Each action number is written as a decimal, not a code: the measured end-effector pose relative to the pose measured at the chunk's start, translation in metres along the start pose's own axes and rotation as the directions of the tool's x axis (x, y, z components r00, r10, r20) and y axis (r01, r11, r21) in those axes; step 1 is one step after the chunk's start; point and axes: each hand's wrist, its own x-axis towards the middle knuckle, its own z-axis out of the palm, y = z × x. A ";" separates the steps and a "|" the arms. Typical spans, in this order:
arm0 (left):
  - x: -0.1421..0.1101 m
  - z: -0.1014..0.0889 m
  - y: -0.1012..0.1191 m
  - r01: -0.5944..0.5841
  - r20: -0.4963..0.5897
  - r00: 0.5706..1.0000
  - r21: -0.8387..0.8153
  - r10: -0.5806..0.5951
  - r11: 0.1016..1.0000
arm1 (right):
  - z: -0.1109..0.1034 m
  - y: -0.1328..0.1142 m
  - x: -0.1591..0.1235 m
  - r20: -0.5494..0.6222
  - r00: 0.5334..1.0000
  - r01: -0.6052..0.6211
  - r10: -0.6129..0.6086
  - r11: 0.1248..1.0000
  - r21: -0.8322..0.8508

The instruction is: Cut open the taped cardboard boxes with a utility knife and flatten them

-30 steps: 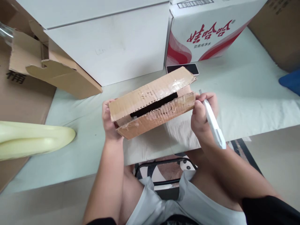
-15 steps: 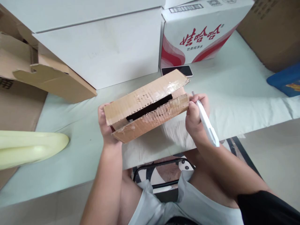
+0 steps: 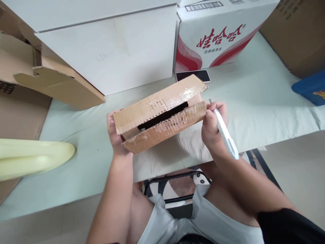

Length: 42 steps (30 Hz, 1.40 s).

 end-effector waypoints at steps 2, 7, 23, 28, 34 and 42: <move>0.000 -0.001 0.000 0.004 0.002 1.000 -0.014 -0.004 1.000 | 0.000 0.000 0.000 -0.002 1.000 0.001 -0.001 1.000 0.001; -0.001 0.003 0.002 0.011 -0.025 1.000 -0.039 -0.012 0.999 | 0.000 0.002 -0.001 0.001 1.000 0.006 -0.006 1.000 -0.005; 0.001 0.002 0.001 0.026 -0.030 0.999 -0.053 -0.027 0.998 | -0.001 -0.006 -0.001 -0.007 0.995 -0.097 0.097 0.995 0.021; 0.002 -0.004 -0.003 0.025 0.006 1.000 -0.064 -0.025 0.998 | 0.000 -0.010 0.000 -0.020 0.992 -0.124 0.124 0.992 0.019; 0.002 -0.003 -0.004 -0.045 0.025 0.999 -0.051 0.046 0.998 | 0.000 -0.008 0.000 -0.020 0.993 -0.119 0.120 0.993 0.015; 0.002 0.001 -0.001 0.013 -0.034 0.999 -0.055 -0.015 0.998 | -0.002 -0.006 0.001 -0.025 0.993 -0.114 0.115 0.993 0.005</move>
